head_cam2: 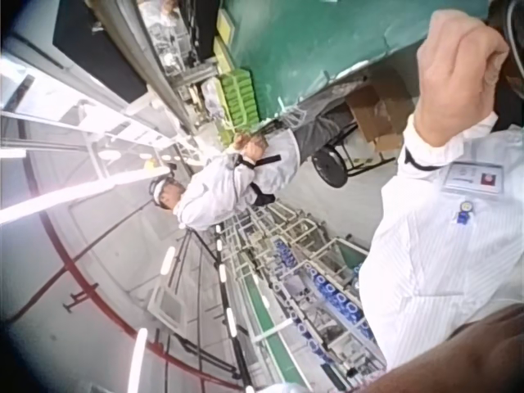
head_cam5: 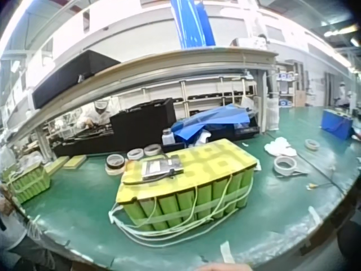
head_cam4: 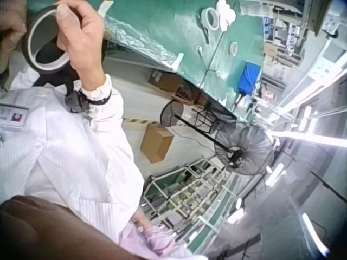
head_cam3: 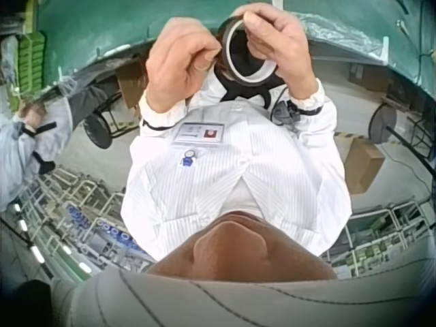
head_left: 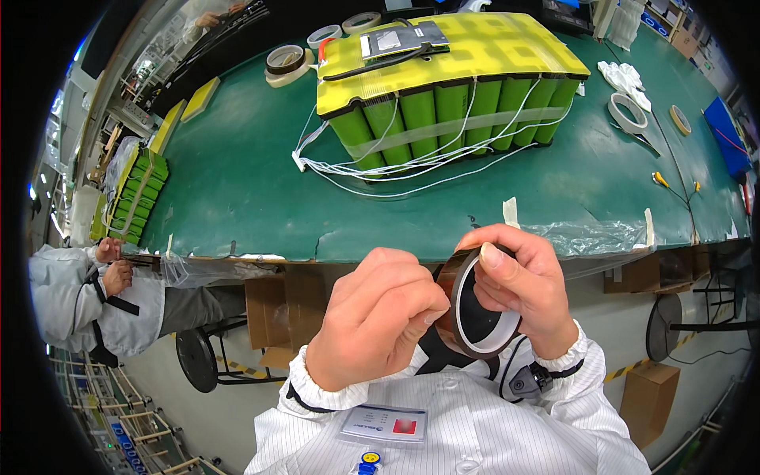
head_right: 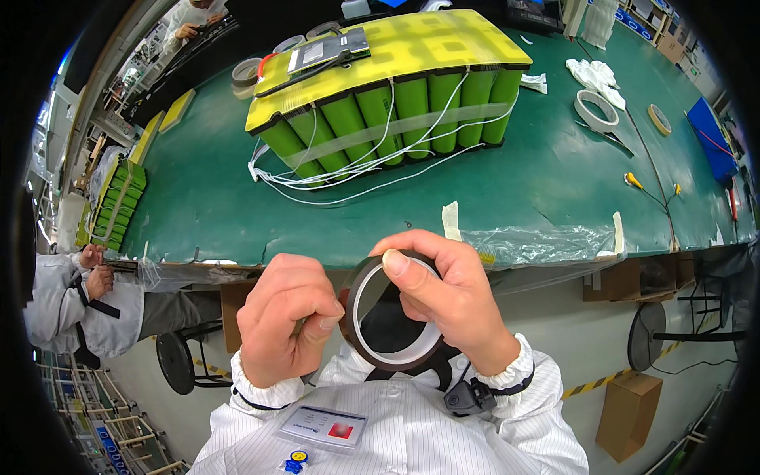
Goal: The person peels adhesive tape from a roll, wraps it around the wires and battery cells of a battery pack by hand, turns the battery pack, and applies tape across the cells.
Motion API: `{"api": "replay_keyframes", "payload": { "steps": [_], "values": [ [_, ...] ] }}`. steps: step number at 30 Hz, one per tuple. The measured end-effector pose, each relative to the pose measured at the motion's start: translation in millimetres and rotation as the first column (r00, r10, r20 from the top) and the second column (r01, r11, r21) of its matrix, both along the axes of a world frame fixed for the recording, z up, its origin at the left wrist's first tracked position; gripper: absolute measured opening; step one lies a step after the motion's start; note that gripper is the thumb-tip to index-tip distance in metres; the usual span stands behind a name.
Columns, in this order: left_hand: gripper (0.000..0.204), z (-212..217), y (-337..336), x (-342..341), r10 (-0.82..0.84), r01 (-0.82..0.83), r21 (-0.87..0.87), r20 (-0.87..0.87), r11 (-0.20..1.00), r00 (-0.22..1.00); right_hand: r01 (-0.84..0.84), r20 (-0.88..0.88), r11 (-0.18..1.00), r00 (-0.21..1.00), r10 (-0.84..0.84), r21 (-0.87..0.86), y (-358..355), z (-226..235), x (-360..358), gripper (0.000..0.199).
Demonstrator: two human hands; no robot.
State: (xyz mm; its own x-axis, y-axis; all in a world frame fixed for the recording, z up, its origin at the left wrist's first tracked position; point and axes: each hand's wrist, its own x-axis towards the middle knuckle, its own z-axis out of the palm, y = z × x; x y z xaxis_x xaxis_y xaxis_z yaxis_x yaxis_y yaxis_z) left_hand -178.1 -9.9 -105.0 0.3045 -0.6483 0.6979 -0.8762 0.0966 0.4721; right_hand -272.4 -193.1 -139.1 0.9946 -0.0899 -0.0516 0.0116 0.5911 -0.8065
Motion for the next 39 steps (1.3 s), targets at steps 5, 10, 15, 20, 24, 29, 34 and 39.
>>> {"api": "replay_keyframes", "payload": {
  "steps": [5,10,15,20,24,29,34,39],
  "values": [
    [0.024,-4.7,1.7,1.6,0.015,-0.016,0.011,0.093,1.0,0.996,0.001,-0.012,1.0,1.0,-0.001,-0.015,1.9,-1.6,0.9,0.028],
    [0.022,-5.1,5.0,-1.0,0.009,-0.006,-0.04,0.07,0.999,0.998,-0.027,-0.002,0.998,1.0,0.027,0.06,1.2,0.1,2.2,0.028],
    [0.016,-5.0,10.5,-7.1,0.003,-0.003,-0.095,0.002,0.995,1.0,-0.003,0.016,0.999,1.0,0.002,0.038,0.4,1.3,4.9,0.029],
    [0.012,-0.5,14.0,-5.3,0.068,-0.081,-0.111,-0.117,0.991,0.991,-0.014,0.04,0.992,0.999,0.009,0.122,-6.2,1.0,4.2,0.026],
    [0.02,2.2,8.6,-0.9,0.008,-0.007,0.013,-0.133,1.0,0.991,0.01,0.026,0.999,1.0,-0.011,0.041,-1.8,3.7,4.6,0.029],
    [0.024,-2.8,6.5,1.3,-0.025,0.033,0.047,-0.163,0.998,0.986,0.016,0.065,0.999,0.998,-0.014,-0.034,-2.1,2.0,2.6,0.03],
    [0.017,-4.4,4.9,-0.9,-0.019,0.021,0.02,-0.124,1.0,0.992,0.04,0.077,0.997,0.996,-0.034,-0.066,-1.0,3.1,3.7,0.03],
    [0.017,-6.0,5.6,-3.9,0.017,-0.017,-0.005,-0.103,1.0,0.995,0.028,0.062,0.998,0.998,-0.025,-0.047,-0.1,3.1,3.5,0.031]
  ]
}}
